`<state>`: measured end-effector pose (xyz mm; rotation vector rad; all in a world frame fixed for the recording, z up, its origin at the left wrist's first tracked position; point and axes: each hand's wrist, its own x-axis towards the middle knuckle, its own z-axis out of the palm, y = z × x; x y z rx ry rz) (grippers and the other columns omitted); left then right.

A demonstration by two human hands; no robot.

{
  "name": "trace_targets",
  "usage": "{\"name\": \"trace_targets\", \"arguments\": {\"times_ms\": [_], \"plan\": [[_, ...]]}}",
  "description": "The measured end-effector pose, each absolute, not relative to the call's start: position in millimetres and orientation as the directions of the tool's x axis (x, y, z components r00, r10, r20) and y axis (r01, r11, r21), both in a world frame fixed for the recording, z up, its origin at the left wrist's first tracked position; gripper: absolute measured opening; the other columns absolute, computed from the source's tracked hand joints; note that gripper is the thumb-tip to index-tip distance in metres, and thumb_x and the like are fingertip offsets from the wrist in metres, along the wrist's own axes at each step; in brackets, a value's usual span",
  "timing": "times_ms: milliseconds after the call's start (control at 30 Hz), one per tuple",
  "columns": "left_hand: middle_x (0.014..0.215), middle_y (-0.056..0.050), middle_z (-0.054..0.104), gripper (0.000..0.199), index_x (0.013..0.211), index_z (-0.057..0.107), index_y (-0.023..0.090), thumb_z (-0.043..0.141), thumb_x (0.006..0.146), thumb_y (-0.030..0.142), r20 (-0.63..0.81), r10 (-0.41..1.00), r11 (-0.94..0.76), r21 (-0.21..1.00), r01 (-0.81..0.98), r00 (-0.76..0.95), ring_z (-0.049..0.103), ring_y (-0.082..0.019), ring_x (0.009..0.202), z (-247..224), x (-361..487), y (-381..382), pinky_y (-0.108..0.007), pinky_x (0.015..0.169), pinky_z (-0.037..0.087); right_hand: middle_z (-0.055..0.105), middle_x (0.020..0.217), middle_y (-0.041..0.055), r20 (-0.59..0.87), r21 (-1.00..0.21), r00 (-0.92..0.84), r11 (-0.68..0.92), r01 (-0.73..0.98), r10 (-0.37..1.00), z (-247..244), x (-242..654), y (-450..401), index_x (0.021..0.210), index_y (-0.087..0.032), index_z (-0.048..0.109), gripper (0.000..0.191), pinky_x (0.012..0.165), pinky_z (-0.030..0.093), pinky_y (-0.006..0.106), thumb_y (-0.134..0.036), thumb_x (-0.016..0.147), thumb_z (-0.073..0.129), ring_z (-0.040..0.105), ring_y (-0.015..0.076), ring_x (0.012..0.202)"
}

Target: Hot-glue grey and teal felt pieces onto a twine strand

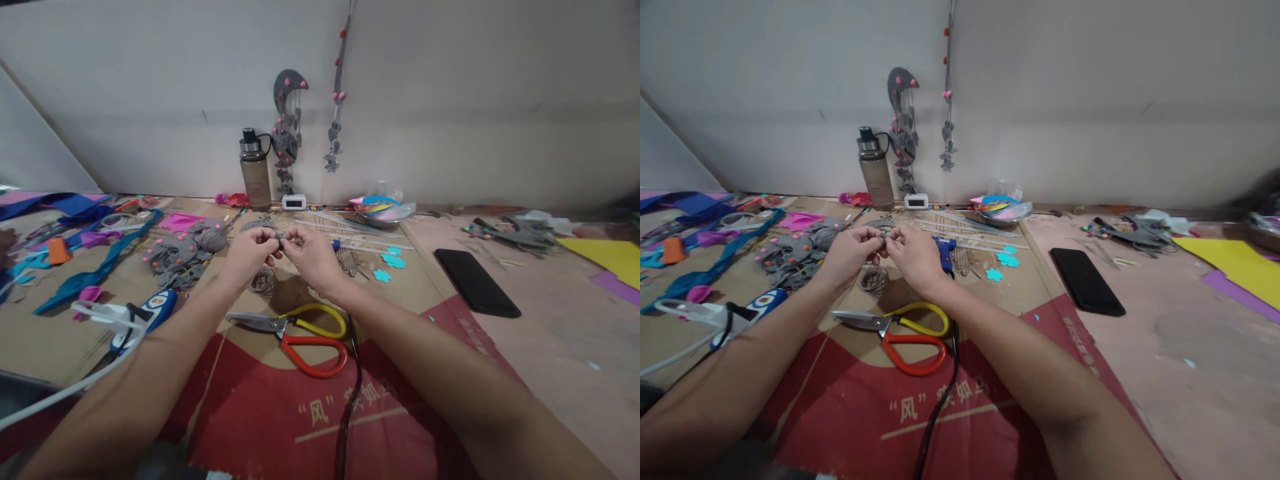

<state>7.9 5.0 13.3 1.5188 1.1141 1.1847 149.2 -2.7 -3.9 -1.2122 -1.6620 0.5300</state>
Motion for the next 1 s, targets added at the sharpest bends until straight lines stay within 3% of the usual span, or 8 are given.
{"name": "trace_targets", "arguments": {"times_ms": [167, 300, 500, 700, 867, 1000], "plan": [[0.051, 0.001, 0.058, 0.011, 0.064, 0.056, 0.014, 0.061, 0.067, 0.023, 0.120, 0.987, -0.124, 0.992, 0.031, 0.109, 0.048, -0.006, 0.040, 13, 11, 5, -0.018, 0.040, 0.036, 0.059, 0.067, -0.0009, 0.368, -0.910, -0.082, 0.376, 0.174, 0.926, -8, 149, 5, 0.077, -0.017, 0.061, 0.018, 0.063, 0.039, 0.025, -0.033, 0.079, 0.054, 0.050, 0.0115, 0.061], [0.054, 0.000, 0.059, 0.015, 0.066, 0.055, 0.014, 0.067, 0.065, 0.024, 0.081, 0.992, -0.074, 0.995, -0.068, 0.096, 0.053, -0.008, 0.045, 12, 12, 6, -0.017, 0.042, 0.040, 0.055, 0.067, -0.0024, 0.323, -0.936, -0.102, 0.334, 0.110, 0.941, -8, 152, 9, 0.078, -0.016, 0.059, 0.019, 0.062, 0.037, 0.025, -0.034, 0.074, 0.056, 0.046, 0.0103, 0.060], [0.065, -0.001, 0.063, 0.021, 0.074, 0.060, 0.012, 0.071, 0.062, 0.026, 0.039, 0.983, -0.013, 0.990, -0.141, 0.182, 0.063, -0.013, 0.057, 17, 10, 2, -0.021, 0.050, 0.047, 0.049, 0.060, -0.0046, 0.329, -0.931, -0.037, 0.330, 0.157, 0.944, -8, 155, 10, 0.070, -0.017, 0.056, 0.016, 0.057, 0.031, 0.024, -0.033, 0.072, 0.053, 0.041, 0.0095, 0.056], [0.067, -0.004, 0.065, 0.025, 0.079, 0.063, 0.012, 0.071, 0.062, 0.029, 0.021, 0.981, -0.014, 0.999, -0.038, 0.193, 0.065, -0.015, 0.057, 22, 8, 0, -0.021, 0.049, 0.048, 0.051, 0.062, -0.0042, 0.357, -0.896, -0.064, 0.362, 0.259, 0.932, -8, 157, 9, 0.070, -0.018, 0.054, 0.012, 0.057, 0.032, 0.024, -0.029, 0.074, 0.051, 0.043, 0.0098, 0.057], [0.067, -0.005, 0.066, 0.019, 0.075, 0.063, 0.013, 0.070, 0.065, 0.028, 0.133, 0.975, -0.164, 0.971, 0.174, 0.179, 0.067, -0.018, 0.062, 15, 6, 5, -0.022, 0.049, 0.049, 0.053, 0.063, -0.0035, 0.391, -0.831, -0.112, 0.402, 0.384, 0.914, -8, 156, 4, 0.076, -0.018, 0.055, 0.010, 0.056, 0.033, 0.024, -0.028, 0.077, 0.052, 0.045, 0.0107, 0.058], [0.064, -0.004, 0.065, 0.016, 0.071, 0.062, 0.013, 0.067, 0.067, 0.027, 0.143, 0.981, -0.162, 0.975, 0.154, 0.129, 0.065, -0.015, 0.059, 12, 3, 10, -0.023, 0.050, 0.051, 0.050, 0.063, -0.0055, 0.395, -0.838, -0.108, 0.406, 0.364, 0.912, -8, 155, 2, 0.092, -0.018, 0.053, 0.018, 0.057, 0.035, 0.024, -0.030, 0.079, 0.054, 0.045, 0.0106, 0.057]]}}
